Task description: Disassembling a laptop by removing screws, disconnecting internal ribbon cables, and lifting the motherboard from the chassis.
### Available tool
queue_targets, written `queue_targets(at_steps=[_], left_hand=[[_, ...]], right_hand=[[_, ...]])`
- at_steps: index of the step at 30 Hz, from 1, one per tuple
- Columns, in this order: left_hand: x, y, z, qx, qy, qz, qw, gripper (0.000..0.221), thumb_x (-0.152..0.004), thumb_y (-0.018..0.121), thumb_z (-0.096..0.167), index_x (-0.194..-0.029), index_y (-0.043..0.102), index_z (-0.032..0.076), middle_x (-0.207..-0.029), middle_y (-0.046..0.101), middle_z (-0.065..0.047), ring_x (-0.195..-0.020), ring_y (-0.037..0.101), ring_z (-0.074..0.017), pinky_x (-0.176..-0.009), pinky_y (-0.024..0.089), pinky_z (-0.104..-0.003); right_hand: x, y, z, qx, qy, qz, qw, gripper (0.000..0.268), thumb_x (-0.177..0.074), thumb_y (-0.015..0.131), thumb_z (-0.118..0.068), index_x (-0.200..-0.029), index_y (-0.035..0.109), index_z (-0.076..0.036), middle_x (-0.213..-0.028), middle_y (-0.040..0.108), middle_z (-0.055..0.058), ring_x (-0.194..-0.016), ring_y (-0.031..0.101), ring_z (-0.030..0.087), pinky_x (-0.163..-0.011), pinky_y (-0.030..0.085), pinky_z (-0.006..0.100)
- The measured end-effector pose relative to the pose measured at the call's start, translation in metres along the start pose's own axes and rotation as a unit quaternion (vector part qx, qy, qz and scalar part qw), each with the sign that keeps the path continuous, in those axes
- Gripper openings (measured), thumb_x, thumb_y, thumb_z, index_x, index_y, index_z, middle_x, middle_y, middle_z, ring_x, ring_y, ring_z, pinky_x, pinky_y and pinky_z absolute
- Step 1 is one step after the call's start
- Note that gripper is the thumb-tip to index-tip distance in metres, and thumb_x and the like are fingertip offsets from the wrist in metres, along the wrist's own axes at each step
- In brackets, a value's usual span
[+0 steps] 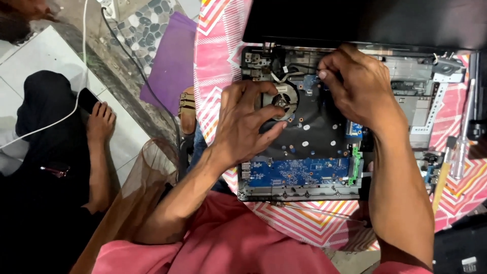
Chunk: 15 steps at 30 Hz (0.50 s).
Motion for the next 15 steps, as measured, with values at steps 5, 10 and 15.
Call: queue_targets(at_steps=[5, 10, 15], left_hand=[[0.002, 0.001, 0.001, -0.016, 0.006, 0.006, 1.0, 0.02, -0.086, 0.074, 0.03, -0.093, 0.078, 0.011, -0.126, 0.053, -0.004, -0.113, 0.04, -0.0286, -0.101, 0.032, -0.043], [0.001, 0.001, 0.001, -0.01, 0.02, 0.007, 1.0, 0.019, -0.085, 0.075, 0.029, -0.094, 0.079, 0.012, -0.126, 0.054, -0.004, -0.115, 0.045, -0.0277, -0.102, 0.031, -0.044], [-0.002, -0.003, 0.004, -0.007, 0.026, 0.011, 1.0, 0.019, -0.084, 0.075, 0.028, -0.094, 0.077, 0.011, -0.126, 0.055, -0.005, -0.114, 0.046, -0.0276, -0.1, 0.033, -0.043]], right_hand=[[0.001, -0.002, 0.001, -0.04, -0.004, 0.0, 0.999, 0.004, -0.097, 0.067, 0.005, -0.101, 0.066, 0.004, -0.094, 0.06, 0.013, -0.059, 0.047, 0.026, -0.06, 0.04, 0.04], [0.001, 0.005, 0.006, -0.004, -0.003, -0.004, 1.0, 0.004, -0.099, 0.067, 0.001, -0.103, 0.066, 0.003, -0.091, 0.057, 0.012, -0.06, 0.048, 0.028, -0.061, 0.04, 0.042], [-0.002, -0.002, -0.002, -0.033, -0.023, 0.044, 0.998, 0.005, -0.098, 0.069, 0.007, -0.101, 0.066, 0.008, -0.088, 0.059, 0.013, -0.063, 0.047, 0.024, -0.06, 0.04, 0.036]])
Point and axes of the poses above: each hand's wrist, its own x-axis away from the middle knuckle, its own y-axis out of the palm, z = x × y, the point moved 10 cm from there along -x, towards the middle knuckle
